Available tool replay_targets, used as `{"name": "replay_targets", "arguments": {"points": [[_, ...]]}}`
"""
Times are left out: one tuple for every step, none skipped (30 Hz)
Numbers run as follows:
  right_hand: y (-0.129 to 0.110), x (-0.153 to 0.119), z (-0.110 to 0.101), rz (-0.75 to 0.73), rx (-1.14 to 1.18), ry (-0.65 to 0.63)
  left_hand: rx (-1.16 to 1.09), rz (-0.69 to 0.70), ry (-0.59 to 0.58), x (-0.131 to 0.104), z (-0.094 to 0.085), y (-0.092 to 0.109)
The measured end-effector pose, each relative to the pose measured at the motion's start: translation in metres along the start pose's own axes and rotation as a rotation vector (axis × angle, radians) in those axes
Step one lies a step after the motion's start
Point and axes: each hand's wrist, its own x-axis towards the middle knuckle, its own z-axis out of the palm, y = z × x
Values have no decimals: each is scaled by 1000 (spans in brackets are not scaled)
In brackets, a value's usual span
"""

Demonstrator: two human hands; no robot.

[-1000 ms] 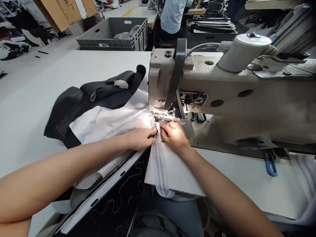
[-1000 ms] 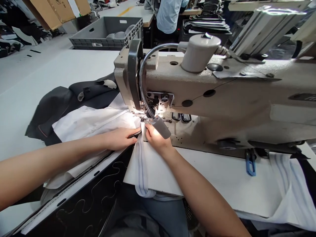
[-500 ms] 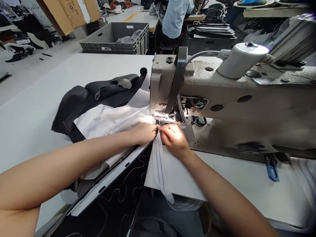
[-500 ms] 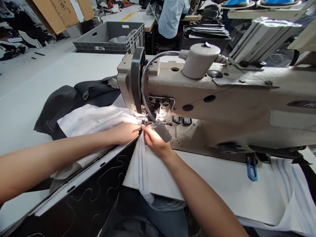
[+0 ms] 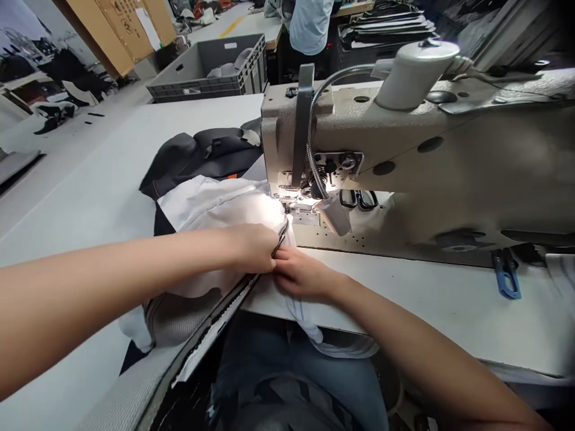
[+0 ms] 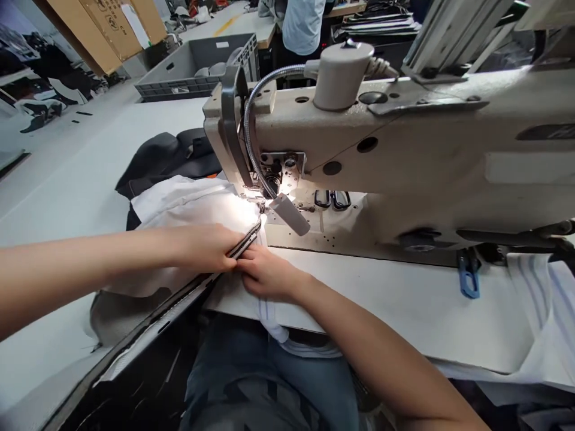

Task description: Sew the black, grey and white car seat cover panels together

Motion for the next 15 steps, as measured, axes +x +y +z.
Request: {"name": "replay_targets", "arguments": {"points": [[3, -3, -4, 0, 76, 3, 37, -22, 4, 9, 2, 1], [7, -6, -8, 25, 125, 29, 50, -46, 7, 17, 4, 1], [11, -9, -12, 75, 135, 78, 39, -65, 10, 25, 6, 0], [15, -12, -15, 143, 112, 146, 6, -75, 13, 31, 8, -2], [19, -15, -17, 221, 65, 225, -37, -78, 16, 37, 10, -3], [24, -17, -18, 301, 4, 304, -78, -73, 21, 41, 12, -5], [29, -18, -18, 373, -59, 374, -115, -69, 28, 44, 14, -6], [34, -18, -18, 432, -112, 425, -147, -67, 39, 46, 17, -7], [38, -18, -17, 475, -156, 454, -169, -67, 48, 47, 20, -9], [41, -17, -15, 508, -197, 467, -195, -60, 67, 48, 25, -10], [43, -15, -14, 531, -232, 467, -239, -40, 103, 48, 30, -12], [44, -13, -13, 543, -259, 456, -314, -7, 156, 48, 35, -14], [45, -12, -12, 549, -287, 435, -417, 39, 222, 48, 41, -16], [44, -10, -12, 550, -322, 410, -538, 91, 291, 47, 47, -19], [43, -8, -11, 545, -360, 384, -664, 143, 352, 47, 52, -20]]}}
